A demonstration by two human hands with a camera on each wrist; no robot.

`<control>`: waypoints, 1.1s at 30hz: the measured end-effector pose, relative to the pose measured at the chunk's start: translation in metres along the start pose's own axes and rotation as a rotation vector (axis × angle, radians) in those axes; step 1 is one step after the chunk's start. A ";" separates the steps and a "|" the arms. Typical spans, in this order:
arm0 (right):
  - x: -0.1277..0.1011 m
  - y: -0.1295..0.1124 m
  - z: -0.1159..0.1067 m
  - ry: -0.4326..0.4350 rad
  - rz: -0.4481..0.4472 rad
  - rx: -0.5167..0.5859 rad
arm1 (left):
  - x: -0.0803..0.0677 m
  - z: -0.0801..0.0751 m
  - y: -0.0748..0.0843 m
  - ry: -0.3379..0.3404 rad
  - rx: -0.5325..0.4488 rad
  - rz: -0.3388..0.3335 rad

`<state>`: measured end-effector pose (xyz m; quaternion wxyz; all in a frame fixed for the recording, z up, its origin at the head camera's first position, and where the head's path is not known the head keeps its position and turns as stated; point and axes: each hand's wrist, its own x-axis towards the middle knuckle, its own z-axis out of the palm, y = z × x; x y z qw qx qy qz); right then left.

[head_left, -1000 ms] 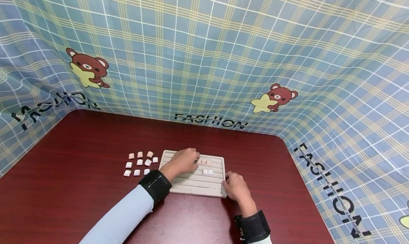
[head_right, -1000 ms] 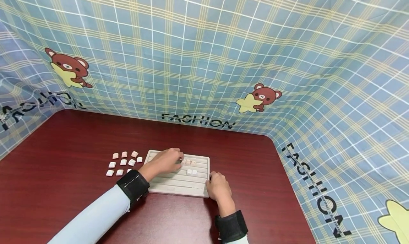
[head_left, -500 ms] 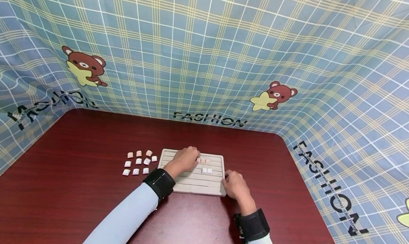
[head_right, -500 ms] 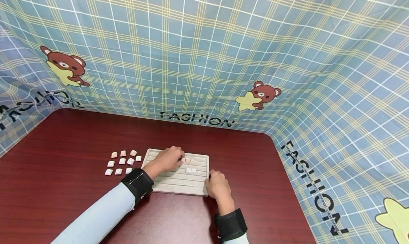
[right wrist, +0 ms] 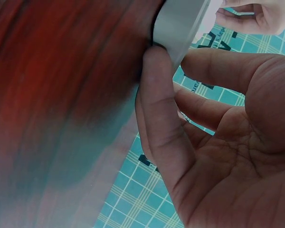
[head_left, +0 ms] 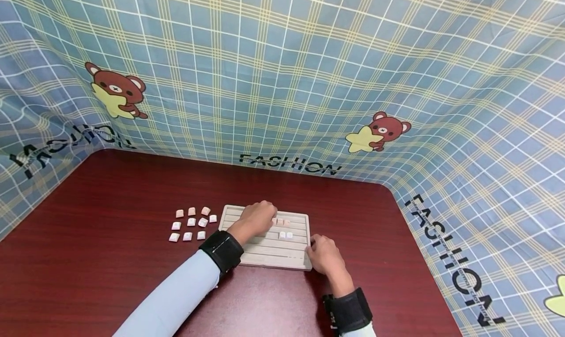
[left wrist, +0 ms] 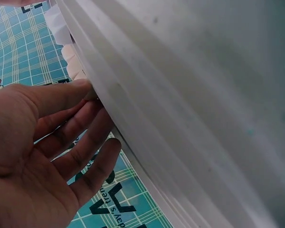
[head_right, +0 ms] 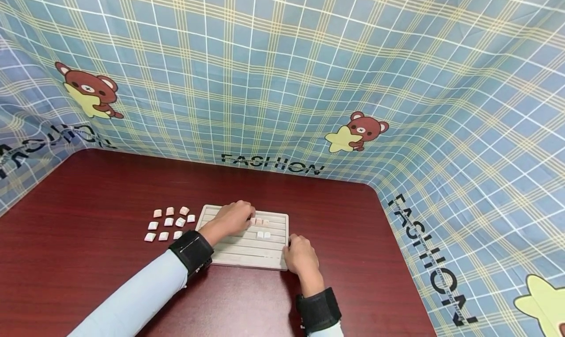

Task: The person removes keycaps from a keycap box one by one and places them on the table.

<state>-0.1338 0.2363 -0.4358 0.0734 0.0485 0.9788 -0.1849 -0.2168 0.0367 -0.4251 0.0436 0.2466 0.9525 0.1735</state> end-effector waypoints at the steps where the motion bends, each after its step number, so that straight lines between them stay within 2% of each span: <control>1: 0.000 0.000 0.000 -0.001 0.002 -0.001 | 0.000 -0.001 0.000 0.000 0.000 0.001; 12: 0.000 -0.001 0.000 0.004 -0.005 0.000 | -0.001 -0.005 0.001 0.022 0.032 0.004; 20: 0.000 -0.001 -0.001 0.006 -0.002 -0.007 | -0.014 -0.017 -0.003 0.056 0.062 0.021; 26: 0.000 0.000 0.000 0.001 -0.002 -0.012 | -0.030 -0.030 -0.017 0.079 0.064 0.019; 33: 0.000 0.001 0.001 0.011 -0.013 -0.014 | -0.053 -0.052 -0.048 0.132 0.076 0.006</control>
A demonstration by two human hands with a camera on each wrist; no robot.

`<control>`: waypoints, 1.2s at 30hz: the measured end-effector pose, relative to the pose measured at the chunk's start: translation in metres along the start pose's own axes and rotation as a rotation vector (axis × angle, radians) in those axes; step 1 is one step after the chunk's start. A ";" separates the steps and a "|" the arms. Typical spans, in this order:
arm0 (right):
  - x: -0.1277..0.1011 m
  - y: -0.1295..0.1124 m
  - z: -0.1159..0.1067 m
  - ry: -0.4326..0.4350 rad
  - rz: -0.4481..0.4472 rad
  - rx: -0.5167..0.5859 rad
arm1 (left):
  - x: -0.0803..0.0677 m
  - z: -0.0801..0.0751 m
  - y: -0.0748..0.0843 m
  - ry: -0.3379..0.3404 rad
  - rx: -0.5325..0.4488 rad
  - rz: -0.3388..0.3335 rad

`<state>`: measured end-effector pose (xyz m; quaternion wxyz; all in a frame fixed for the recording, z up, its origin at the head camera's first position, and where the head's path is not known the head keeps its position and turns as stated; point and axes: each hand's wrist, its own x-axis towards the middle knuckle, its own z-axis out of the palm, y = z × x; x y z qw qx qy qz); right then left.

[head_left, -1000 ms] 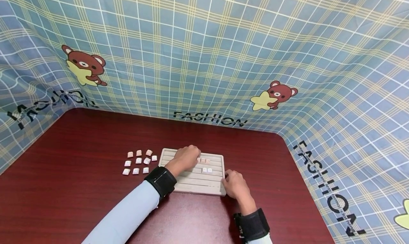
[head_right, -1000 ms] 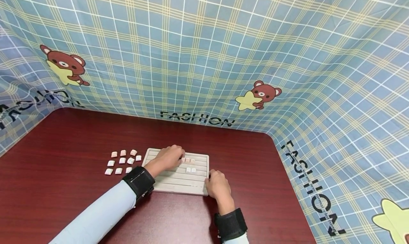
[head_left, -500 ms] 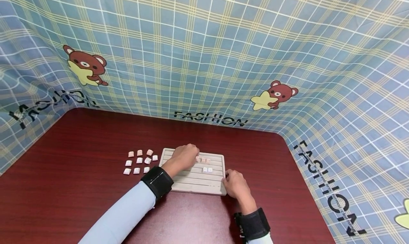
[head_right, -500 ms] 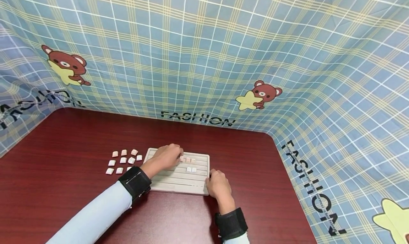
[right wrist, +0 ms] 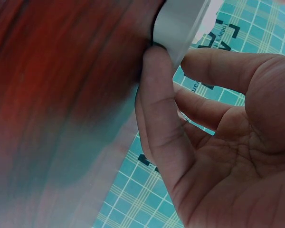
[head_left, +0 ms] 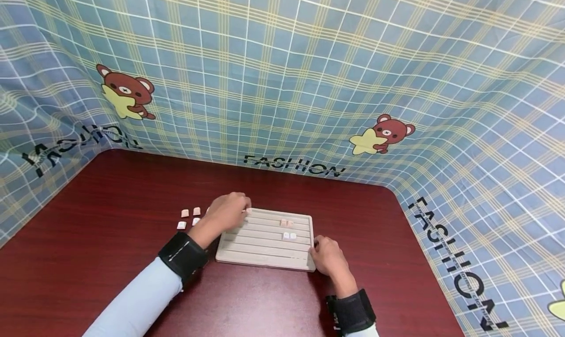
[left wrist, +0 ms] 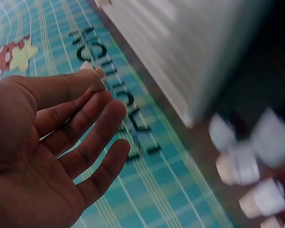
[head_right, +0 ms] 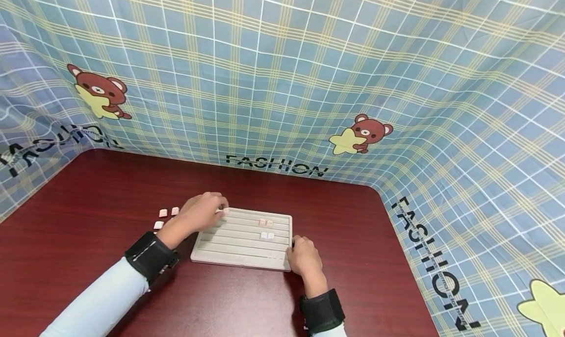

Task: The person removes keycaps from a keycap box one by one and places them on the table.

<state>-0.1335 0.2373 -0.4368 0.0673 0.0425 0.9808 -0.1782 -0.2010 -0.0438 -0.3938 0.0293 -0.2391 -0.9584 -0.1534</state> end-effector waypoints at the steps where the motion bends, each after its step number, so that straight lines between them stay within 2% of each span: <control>1: 0.000 0.000 0.000 -0.002 0.000 0.001 | -0.003 -0.003 -0.005 0.004 0.004 -0.006; 5: 0.001 0.002 -0.001 -0.013 0.008 0.001 | -0.017 -0.014 -0.026 0.030 0.014 -0.038; 11: 0.000 0.004 -0.003 -0.011 0.007 0.006 | -0.038 -0.022 -0.059 0.069 0.018 -0.091; 22: -0.004 0.003 -0.004 -0.006 0.005 0.021 | -0.072 -0.028 -0.118 0.056 -0.022 -0.215; 28: -0.003 0.002 -0.003 -0.001 -0.001 0.015 | -0.082 -0.023 -0.137 0.021 -0.040 -0.253; 36: -0.002 -0.001 -0.002 -0.001 -0.013 0.018 | -0.084 -0.019 -0.145 -0.047 -0.064 -0.275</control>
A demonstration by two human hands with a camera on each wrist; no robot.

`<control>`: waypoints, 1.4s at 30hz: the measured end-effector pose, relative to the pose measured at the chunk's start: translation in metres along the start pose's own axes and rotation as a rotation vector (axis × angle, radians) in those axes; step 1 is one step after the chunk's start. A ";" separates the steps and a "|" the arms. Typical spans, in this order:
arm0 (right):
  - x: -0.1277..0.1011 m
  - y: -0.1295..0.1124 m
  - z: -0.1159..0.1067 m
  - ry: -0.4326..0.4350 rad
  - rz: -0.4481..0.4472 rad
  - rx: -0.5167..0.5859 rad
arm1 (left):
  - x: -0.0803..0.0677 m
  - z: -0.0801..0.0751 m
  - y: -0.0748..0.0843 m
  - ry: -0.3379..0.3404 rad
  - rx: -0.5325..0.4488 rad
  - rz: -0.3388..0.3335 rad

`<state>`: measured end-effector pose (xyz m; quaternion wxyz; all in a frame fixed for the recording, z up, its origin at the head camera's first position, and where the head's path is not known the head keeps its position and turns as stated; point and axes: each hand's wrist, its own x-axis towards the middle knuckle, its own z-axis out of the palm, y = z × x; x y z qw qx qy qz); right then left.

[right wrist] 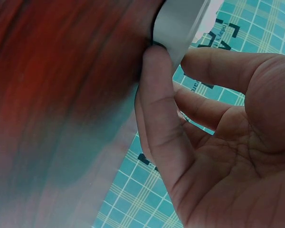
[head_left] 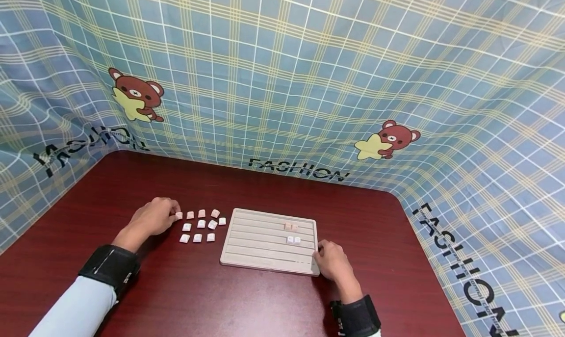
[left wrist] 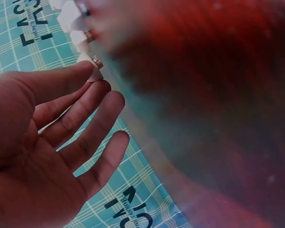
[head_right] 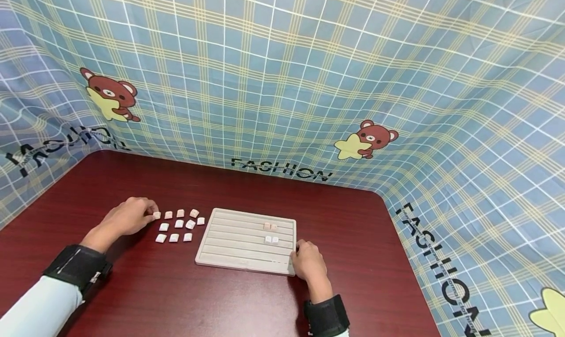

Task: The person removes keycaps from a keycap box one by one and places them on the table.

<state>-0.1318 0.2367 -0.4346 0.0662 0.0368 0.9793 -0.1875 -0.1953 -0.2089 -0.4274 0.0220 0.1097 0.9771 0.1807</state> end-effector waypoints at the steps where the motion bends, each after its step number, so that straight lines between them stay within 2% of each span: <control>1: 0.000 0.000 0.000 0.000 -0.001 0.000 | 0.000 0.000 0.000 -0.008 -0.001 0.000; 13: 0.000 0.000 -0.001 -0.015 0.017 -0.002 | 0.003 0.004 -0.003 -0.032 0.004 -0.007; 20: 0.000 -0.001 -0.001 -0.016 0.004 -0.002 | 0.003 0.005 -0.003 -0.001 0.009 -0.003; 25: -0.001 0.000 -0.002 -0.019 -0.014 -0.003 | 0.002 0.002 0.004 0.022 0.018 0.012; 29: -0.002 0.000 -0.003 -0.023 -0.015 -0.007 | 0.004 0.001 0.016 0.027 0.017 0.018; 34: -0.003 0.000 -0.005 -0.027 -0.012 -0.006 | 0.008 0.006 0.040 0.064 0.021 0.054; 42: -0.002 0.001 -0.003 -0.028 -0.013 0.009 | 0.012 0.021 0.088 0.096 0.030 0.181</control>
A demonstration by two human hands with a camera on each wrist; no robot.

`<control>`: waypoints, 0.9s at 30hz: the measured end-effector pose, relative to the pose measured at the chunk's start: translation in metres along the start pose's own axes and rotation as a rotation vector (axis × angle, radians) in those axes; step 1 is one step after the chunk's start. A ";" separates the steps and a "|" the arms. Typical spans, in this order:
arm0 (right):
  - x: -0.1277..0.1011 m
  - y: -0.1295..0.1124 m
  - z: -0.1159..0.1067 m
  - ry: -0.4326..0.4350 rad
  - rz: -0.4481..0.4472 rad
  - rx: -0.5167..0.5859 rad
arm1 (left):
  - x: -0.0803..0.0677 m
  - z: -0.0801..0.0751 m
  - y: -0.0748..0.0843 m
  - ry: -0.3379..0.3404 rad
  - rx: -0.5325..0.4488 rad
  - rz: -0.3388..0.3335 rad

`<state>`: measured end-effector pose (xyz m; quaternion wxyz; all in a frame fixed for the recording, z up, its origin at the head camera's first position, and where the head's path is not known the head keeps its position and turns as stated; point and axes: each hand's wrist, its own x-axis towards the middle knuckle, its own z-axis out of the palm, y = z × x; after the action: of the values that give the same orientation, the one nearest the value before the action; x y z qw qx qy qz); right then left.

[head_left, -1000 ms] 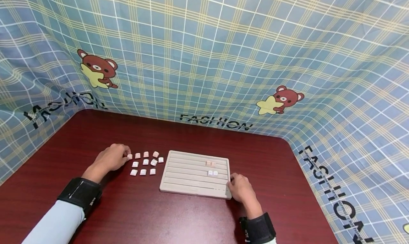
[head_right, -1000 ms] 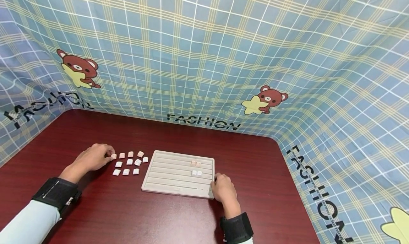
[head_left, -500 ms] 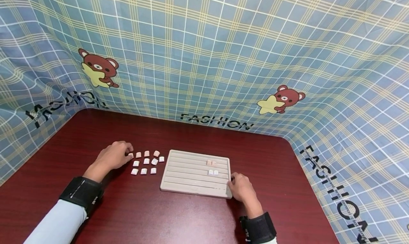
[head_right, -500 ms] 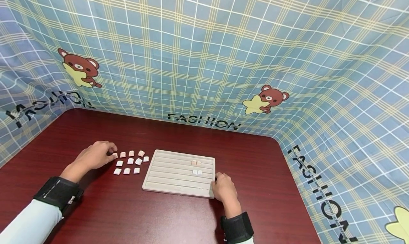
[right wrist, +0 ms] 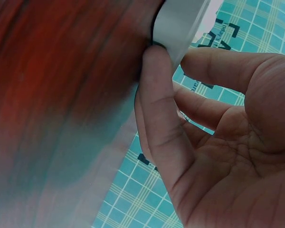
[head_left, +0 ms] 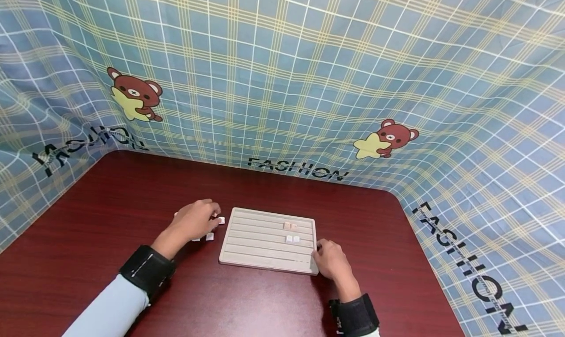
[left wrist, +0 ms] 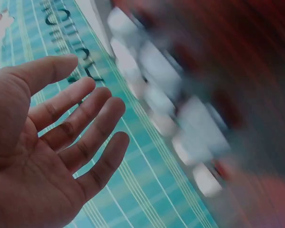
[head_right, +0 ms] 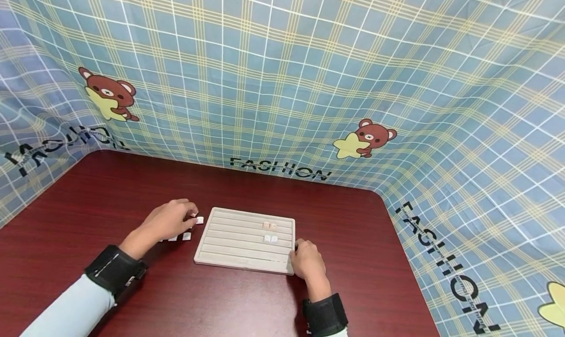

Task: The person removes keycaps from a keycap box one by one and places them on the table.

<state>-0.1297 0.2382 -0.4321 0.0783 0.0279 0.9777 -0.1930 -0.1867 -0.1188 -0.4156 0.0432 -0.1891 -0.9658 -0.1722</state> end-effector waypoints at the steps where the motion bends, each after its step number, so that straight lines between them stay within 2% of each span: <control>1: 0.000 0.000 0.000 0.001 -0.005 0.002 | 0.002 0.002 0.006 -0.004 0.002 0.018; 8: 0.001 0.001 0.003 0.005 0.006 0.000 | 0.013 0.014 0.046 -0.076 0.032 0.088; 15: 0.001 0.000 0.001 0.006 -0.006 -0.010 | 0.025 0.026 0.079 -0.049 0.029 0.165; 20: 0.001 0.000 0.001 0.001 -0.011 0.000 | 0.032 0.032 0.100 -0.063 0.015 0.207; 27: 0.003 0.001 0.000 0.000 0.004 -0.005 | 0.041 0.044 0.127 -0.086 0.061 0.263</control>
<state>-0.1322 0.2393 -0.4331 0.0788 0.0297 0.9781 -0.1903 -0.1769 0.0210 -0.4108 0.0299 -0.3197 -0.9385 -0.1272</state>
